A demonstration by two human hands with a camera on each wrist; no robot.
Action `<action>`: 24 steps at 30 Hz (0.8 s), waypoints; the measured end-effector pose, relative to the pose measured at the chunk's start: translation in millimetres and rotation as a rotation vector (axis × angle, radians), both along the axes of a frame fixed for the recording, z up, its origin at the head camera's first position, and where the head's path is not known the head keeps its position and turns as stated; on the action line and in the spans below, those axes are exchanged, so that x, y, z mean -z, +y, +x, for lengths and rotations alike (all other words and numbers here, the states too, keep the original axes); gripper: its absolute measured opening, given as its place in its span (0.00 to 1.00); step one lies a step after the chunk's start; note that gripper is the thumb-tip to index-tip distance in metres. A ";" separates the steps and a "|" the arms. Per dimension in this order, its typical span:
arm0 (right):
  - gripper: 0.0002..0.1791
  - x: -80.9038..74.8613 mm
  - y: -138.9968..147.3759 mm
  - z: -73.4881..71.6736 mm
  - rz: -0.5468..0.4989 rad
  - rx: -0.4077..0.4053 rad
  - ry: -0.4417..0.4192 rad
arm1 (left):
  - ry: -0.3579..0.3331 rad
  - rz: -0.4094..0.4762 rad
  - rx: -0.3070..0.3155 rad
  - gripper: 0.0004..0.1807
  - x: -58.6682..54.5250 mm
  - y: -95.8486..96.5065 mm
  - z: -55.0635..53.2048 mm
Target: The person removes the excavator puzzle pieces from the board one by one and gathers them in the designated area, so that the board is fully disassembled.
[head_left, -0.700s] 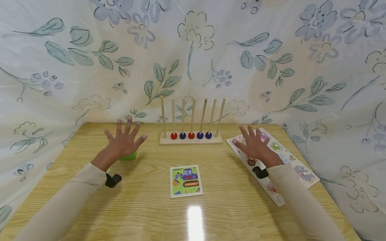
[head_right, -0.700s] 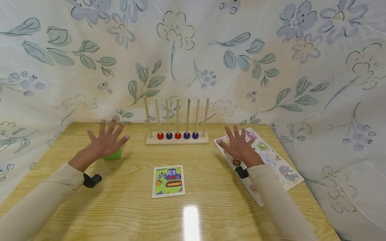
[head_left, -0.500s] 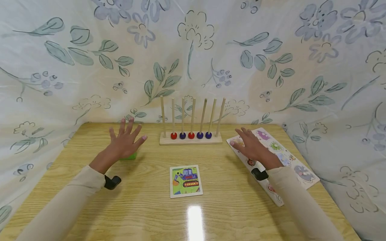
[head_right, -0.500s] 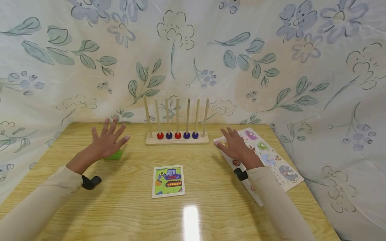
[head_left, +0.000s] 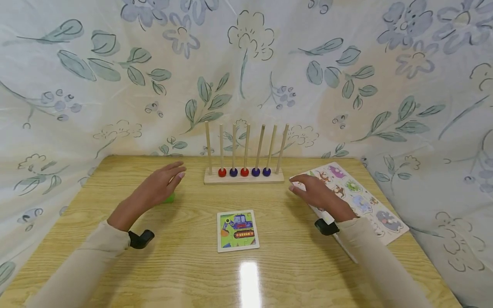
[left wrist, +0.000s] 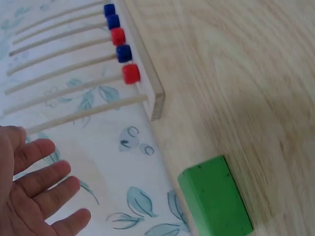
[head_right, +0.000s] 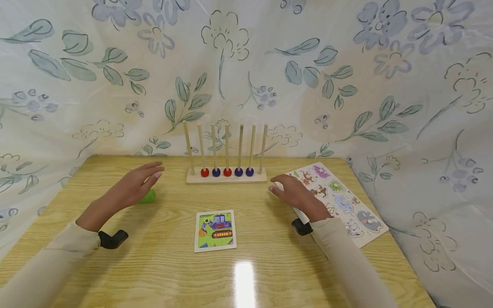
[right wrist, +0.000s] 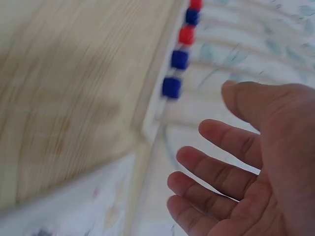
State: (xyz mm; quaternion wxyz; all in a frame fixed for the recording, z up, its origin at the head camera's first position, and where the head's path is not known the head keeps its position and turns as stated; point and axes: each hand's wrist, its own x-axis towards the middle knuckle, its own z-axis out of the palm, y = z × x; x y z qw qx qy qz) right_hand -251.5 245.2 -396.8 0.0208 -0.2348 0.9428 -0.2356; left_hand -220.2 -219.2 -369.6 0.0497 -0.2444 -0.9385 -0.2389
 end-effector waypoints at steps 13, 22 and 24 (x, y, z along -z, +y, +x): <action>0.19 -7.5 -34.7 13.7 -0.105 -0.072 -0.010 | -0.050 0.135 0.093 0.23 8.0 15.2 19.7; 0.19 -4.5 -49.4 17.7 -0.162 -0.133 -0.018 | -0.074 0.142 0.166 0.21 26.4 23.2 30.4; 0.19 -4.9 -52.6 18.3 -0.197 -0.139 -0.044 | -0.088 0.164 0.196 0.20 27.2 27.1 34.1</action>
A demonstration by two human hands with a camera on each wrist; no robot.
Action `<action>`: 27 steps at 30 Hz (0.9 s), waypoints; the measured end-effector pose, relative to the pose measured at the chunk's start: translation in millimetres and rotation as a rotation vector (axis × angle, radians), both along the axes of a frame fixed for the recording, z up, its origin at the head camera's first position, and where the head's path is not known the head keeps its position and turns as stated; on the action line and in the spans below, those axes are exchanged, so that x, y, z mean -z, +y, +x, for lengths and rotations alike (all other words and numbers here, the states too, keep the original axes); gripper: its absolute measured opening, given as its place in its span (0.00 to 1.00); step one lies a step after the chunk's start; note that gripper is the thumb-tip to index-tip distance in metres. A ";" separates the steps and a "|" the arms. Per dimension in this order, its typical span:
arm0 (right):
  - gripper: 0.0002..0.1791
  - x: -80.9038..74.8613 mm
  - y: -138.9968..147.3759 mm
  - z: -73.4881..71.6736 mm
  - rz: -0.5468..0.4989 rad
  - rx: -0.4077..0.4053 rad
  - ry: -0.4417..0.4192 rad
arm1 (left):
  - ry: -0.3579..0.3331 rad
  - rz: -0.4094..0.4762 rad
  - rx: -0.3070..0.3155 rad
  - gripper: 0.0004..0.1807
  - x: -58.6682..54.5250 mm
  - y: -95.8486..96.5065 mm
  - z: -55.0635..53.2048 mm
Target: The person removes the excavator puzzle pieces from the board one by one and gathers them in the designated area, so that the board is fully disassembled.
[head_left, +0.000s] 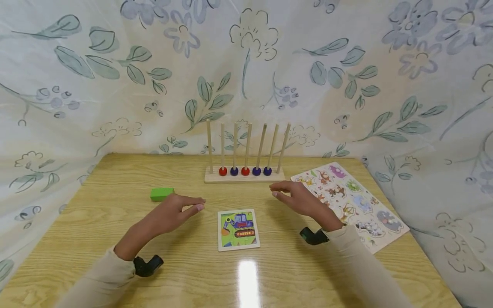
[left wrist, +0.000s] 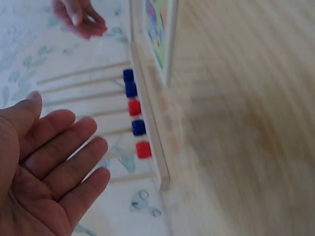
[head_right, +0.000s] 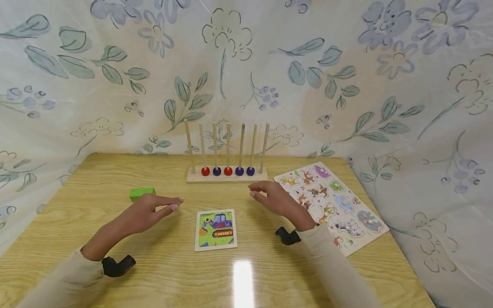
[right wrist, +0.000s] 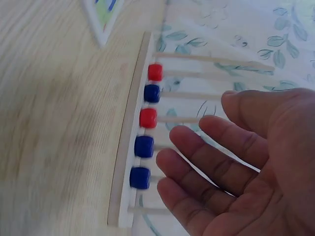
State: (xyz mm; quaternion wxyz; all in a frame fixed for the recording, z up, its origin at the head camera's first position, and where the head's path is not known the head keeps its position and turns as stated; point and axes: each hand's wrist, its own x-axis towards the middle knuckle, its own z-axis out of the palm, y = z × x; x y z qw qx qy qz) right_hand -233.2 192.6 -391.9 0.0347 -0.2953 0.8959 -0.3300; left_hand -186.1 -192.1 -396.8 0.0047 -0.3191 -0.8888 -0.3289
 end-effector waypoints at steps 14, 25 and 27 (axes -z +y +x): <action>0.16 5.2 -16.7 7.3 -0.092 -0.038 -0.083 | -0.198 0.080 0.194 0.17 0.5 30.3 23.8; 0.16 27.4 -44.9 16.1 -0.232 -0.176 -0.278 | -0.246 -0.013 0.404 0.17 12.1 53.7 24.2; 0.16 30.9 -49.9 17.9 -0.240 -0.186 -0.304 | -0.252 -0.007 0.416 0.18 13.1 54.6 23.8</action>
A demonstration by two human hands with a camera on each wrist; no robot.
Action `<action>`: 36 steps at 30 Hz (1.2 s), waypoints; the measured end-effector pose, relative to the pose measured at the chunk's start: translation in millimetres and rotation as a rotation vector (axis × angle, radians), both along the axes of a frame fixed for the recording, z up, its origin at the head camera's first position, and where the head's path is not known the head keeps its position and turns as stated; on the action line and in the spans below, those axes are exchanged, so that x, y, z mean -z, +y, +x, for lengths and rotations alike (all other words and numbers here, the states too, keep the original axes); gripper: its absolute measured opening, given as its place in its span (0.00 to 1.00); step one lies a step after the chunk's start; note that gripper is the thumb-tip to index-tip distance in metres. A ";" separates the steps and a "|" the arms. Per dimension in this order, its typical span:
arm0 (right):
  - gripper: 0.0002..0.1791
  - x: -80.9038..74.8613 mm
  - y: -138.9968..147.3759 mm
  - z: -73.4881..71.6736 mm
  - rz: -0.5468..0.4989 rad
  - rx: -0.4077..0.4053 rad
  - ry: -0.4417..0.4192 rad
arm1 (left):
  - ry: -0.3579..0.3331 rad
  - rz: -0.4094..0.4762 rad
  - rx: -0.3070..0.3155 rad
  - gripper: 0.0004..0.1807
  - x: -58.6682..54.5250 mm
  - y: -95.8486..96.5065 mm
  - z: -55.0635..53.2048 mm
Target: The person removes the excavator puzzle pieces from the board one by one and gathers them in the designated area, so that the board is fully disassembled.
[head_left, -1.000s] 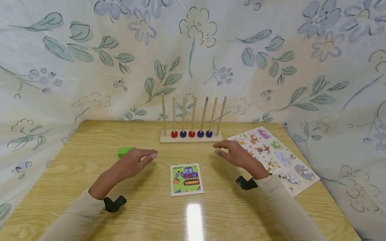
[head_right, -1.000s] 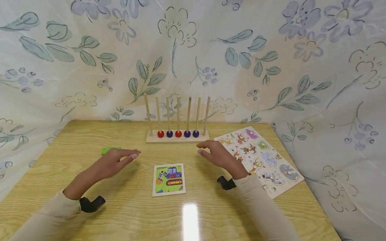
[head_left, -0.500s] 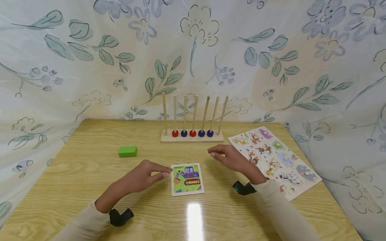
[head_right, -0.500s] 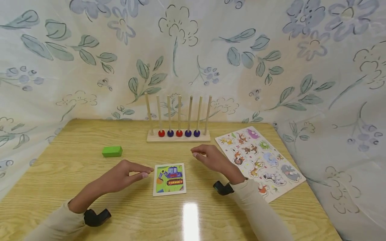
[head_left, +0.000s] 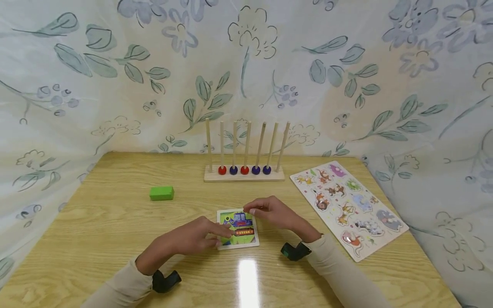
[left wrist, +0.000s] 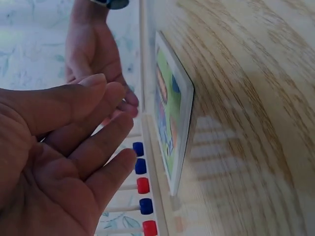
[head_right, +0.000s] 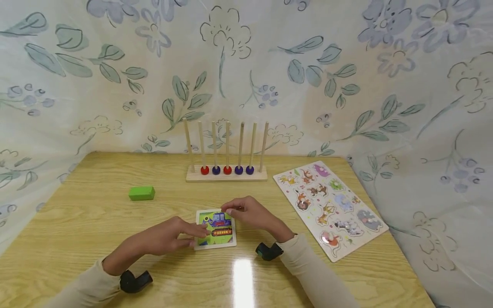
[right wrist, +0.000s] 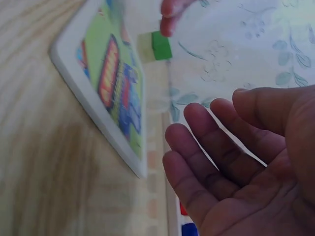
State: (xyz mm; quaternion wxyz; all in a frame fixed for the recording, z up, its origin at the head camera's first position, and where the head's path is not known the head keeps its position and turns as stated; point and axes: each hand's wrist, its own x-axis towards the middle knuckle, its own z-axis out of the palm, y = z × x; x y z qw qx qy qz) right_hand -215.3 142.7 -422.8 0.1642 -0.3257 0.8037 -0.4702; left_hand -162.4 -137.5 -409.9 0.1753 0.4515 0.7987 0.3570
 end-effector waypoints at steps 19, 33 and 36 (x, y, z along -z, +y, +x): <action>0.15 9.9 -1.4 5.8 0.067 -0.033 -0.068 | 0.046 -0.211 0.159 0.24 14.0 14.1 -3.3; 0.16 15.6 -16.5 8.9 0.085 -0.051 0.021 | 0.126 -0.222 0.142 0.25 23.8 15.8 -0.3; 0.15 15.1 -22.1 6.1 0.108 -0.045 0.046 | 0.128 -0.230 0.140 0.26 23.9 17.2 0.3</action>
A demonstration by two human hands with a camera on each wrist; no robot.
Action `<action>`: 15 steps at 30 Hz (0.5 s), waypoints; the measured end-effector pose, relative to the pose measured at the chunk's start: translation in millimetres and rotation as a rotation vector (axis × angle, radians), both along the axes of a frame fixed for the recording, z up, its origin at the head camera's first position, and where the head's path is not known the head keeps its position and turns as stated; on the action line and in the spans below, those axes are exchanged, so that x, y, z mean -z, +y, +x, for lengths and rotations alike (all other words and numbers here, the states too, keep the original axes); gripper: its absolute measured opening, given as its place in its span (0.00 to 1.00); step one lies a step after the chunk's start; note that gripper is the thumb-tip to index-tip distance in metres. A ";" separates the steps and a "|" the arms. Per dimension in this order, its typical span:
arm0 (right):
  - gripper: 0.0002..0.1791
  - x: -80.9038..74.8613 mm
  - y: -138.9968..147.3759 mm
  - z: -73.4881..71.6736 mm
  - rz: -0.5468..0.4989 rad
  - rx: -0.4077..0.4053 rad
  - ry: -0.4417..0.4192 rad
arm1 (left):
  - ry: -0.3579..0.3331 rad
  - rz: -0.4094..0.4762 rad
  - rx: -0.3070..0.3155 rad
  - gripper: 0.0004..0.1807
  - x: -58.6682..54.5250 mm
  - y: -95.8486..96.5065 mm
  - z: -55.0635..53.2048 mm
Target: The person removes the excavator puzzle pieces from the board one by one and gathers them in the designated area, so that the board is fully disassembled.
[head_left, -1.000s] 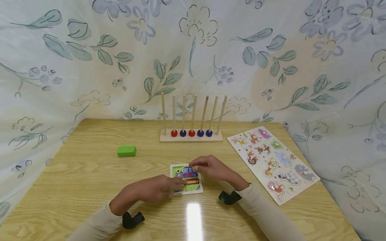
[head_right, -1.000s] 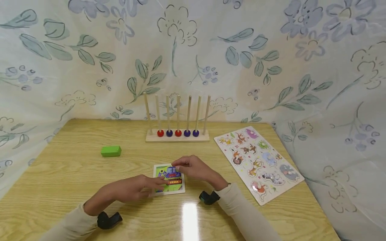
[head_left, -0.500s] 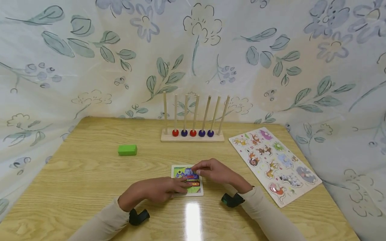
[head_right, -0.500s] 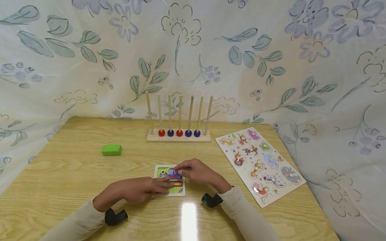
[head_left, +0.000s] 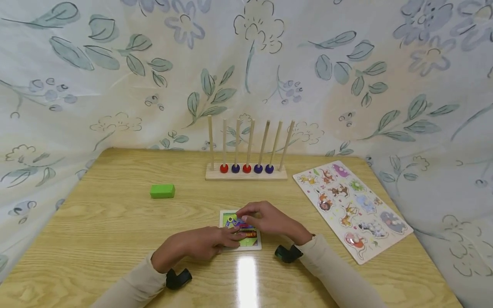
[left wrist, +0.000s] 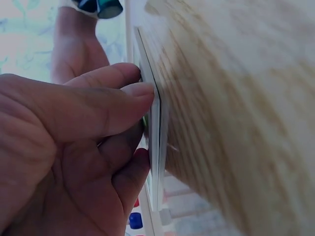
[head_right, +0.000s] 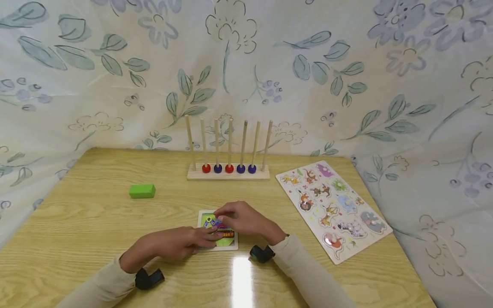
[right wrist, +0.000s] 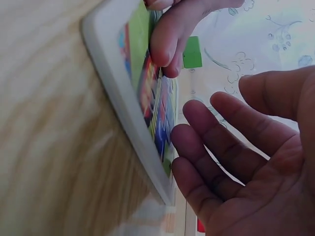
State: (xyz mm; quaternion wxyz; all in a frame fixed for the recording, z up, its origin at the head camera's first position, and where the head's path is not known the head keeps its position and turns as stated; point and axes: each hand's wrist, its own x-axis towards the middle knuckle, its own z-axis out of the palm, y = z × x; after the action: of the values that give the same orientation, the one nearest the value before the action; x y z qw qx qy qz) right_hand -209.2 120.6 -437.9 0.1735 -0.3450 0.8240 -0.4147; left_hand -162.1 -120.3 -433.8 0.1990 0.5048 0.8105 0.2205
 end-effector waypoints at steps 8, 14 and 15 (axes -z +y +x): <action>0.15 3.7 -16.0 -12.3 0.038 -0.050 0.111 | 0.007 -0.015 -0.007 0.27 -1.8 0.0 1.9; 0.14 3.5 -25.4 -16.8 0.094 -0.081 0.204 | 0.057 0.013 0.008 0.27 -1.1 -1.5 3.8; 0.14 2.8 -26.9 -17.0 0.106 -0.081 0.213 | 0.063 0.018 0.012 0.27 -0.8 -1.9 3.9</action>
State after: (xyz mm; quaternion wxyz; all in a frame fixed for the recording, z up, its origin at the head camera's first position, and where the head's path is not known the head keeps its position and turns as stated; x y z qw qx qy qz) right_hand -226.2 93.7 -440.7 0.1197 -0.4102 0.8440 -0.3242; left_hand -158.3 -122.2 -432.9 0.1702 0.5182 0.8113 0.2107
